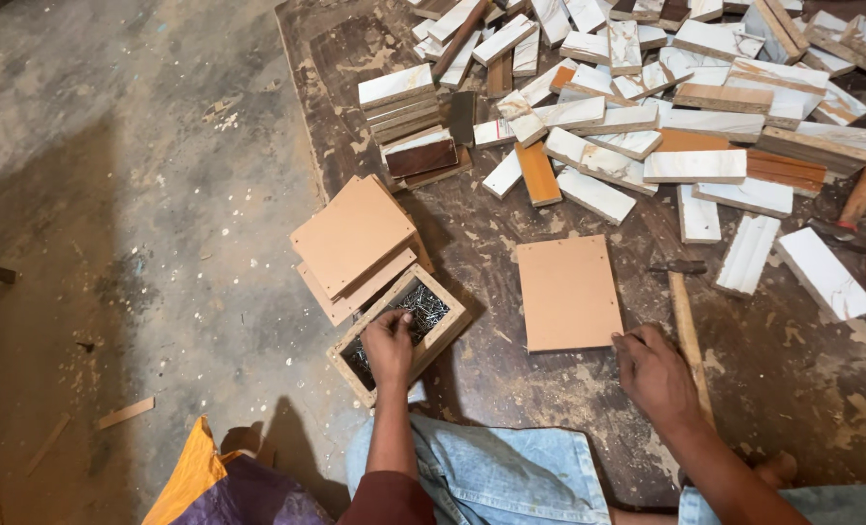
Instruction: The person sits on the floor and hammers nails into small rectangular wooden boards. They take nails one at a time from a wooden box of nails, position each nail on a board, hammer it in, and set finished boards on a stack of completed boards nearby.
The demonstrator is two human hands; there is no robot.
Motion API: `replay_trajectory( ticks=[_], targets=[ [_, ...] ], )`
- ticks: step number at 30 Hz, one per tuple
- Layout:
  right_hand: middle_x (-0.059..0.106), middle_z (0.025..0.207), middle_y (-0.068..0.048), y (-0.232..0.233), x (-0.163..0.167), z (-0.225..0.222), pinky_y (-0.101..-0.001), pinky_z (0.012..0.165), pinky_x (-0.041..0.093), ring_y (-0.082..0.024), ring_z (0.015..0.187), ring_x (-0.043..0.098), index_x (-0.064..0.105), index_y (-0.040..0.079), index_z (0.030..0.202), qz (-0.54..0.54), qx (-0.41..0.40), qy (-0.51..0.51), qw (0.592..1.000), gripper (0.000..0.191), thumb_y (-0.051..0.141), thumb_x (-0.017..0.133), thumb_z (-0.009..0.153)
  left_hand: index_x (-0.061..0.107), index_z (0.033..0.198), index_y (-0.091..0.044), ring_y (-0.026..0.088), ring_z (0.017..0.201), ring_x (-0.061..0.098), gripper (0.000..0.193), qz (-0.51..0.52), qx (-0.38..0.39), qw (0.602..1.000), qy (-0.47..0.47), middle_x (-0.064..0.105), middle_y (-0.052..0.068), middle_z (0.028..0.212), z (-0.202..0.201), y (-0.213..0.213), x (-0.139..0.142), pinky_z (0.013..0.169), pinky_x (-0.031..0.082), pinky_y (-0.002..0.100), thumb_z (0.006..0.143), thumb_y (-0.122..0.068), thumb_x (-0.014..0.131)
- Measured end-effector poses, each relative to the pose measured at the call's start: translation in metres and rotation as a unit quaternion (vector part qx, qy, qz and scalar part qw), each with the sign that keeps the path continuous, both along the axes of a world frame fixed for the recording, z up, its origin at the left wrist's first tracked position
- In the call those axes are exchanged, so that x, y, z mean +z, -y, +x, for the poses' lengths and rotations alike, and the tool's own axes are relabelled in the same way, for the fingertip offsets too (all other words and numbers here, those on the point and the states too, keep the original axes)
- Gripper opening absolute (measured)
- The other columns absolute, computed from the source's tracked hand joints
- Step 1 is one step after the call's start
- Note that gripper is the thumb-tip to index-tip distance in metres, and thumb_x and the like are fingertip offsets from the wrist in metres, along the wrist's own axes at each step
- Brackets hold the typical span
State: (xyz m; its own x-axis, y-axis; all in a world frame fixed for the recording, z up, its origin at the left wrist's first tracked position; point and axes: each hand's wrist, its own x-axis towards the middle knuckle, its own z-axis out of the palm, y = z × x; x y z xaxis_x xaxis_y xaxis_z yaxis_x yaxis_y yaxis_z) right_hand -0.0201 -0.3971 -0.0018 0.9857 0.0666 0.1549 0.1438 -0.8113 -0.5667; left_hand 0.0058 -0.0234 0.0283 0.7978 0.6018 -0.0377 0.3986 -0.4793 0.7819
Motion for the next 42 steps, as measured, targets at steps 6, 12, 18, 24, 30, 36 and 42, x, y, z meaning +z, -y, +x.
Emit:
replay_trajectory(
  ticks=[6,12,18,24,30,36,42],
  targets=[
    [0.062,0.103,-0.014,-0.003,0.002,-0.002,-0.043,0.077,0.056,-0.034,0.086,0.067,0.074,0.006,0.109,0.005,0.013,0.027,1.0,0.023,0.009,0.066,0.088,0.079,0.101,0.0,0.021,0.072,0.068,0.011,-0.172,-0.118,0.973,0.096,0.076,0.014,0.083,0.002,0.03,-0.004,0.067,0.056,0.034,0.093,-0.005,0.073],
    [0.063,0.101,-0.012,-0.007,0.005,-0.003,-0.0428,0.073,0.057,-0.033,0.083,0.068,0.074,0.006,0.107,0.02,0.013,0.023,0.999,0.019,0.009,0.066,0.09,0.079,0.1,-0.005,0.019,0.079,0.074,0.011,-0.13,-0.247,0.959,0.044,0.077,0.013,0.09,0.014,0.152,-0.009,0.074,0.056,0.032,0.091,-0.008,0.072],
    [0.064,0.1,-0.012,-0.008,0.001,-0.004,-0.0424,0.074,0.056,-0.031,0.082,0.068,0.075,0.005,0.106,0.027,0.005,0.013,1.0,0.019,0.009,0.067,0.09,0.083,0.099,-0.007,0.02,0.079,0.066,0.016,-0.114,-0.244,0.959,0.091,0.068,0.012,0.095,0.018,0.167,-0.003,0.068,0.053,0.033,0.087,-0.003,0.073],
    [0.064,0.099,-0.011,-0.007,-0.003,-0.002,-0.0408,0.079,0.056,-0.029,0.087,0.067,0.075,0.003,0.106,0.02,0.019,0.034,0.999,0.018,0.007,0.069,0.089,0.083,0.101,-0.012,0.015,0.079,0.07,0.022,-0.295,-0.192,0.932,0.085,0.078,0.007,0.093,0.015,0.155,-0.028,0.072,0.056,0.029,0.088,0.003,0.072],
    [0.065,0.1,-0.011,-0.006,-0.005,-0.002,-0.0402,0.075,0.057,-0.029,0.083,0.068,0.075,0.003,0.108,0.028,0.017,0.025,0.999,0.02,0.005,0.068,0.088,0.079,0.099,-0.003,0.015,0.08,0.073,0.011,-0.346,-0.195,0.906,0.144,0.078,0.008,0.093,-0.01,0.152,-0.041,0.071,0.062,0.03,0.09,-0.001,0.072],
    [0.065,0.1,-0.009,-0.006,-0.003,-0.002,-0.0379,0.075,0.059,-0.025,0.08,0.07,0.076,0.005,0.109,0.019,0.014,-0.013,1.0,0.021,0.006,0.067,0.09,0.076,0.098,-0.004,0.019,0.074,0.076,0.012,-0.431,-0.177,0.878,0.105,0.079,0.011,0.086,-0.017,0.158,-0.036,0.07,0.065,0.033,0.092,-0.003,0.066],
    [0.065,0.099,-0.009,-0.006,-0.002,-0.002,-0.0392,0.075,0.059,-0.026,0.08,0.07,0.076,0.007,0.109,0.016,0.005,-0.027,1.0,0.02,0.007,0.068,0.091,0.076,0.101,-0.003,0.016,0.078,0.072,0.014,-0.479,-0.204,0.841,0.146,0.078,0.01,0.091,-0.025,0.164,-0.038,0.074,0.06,0.032,0.099,-0.006,0.063]
  ],
)
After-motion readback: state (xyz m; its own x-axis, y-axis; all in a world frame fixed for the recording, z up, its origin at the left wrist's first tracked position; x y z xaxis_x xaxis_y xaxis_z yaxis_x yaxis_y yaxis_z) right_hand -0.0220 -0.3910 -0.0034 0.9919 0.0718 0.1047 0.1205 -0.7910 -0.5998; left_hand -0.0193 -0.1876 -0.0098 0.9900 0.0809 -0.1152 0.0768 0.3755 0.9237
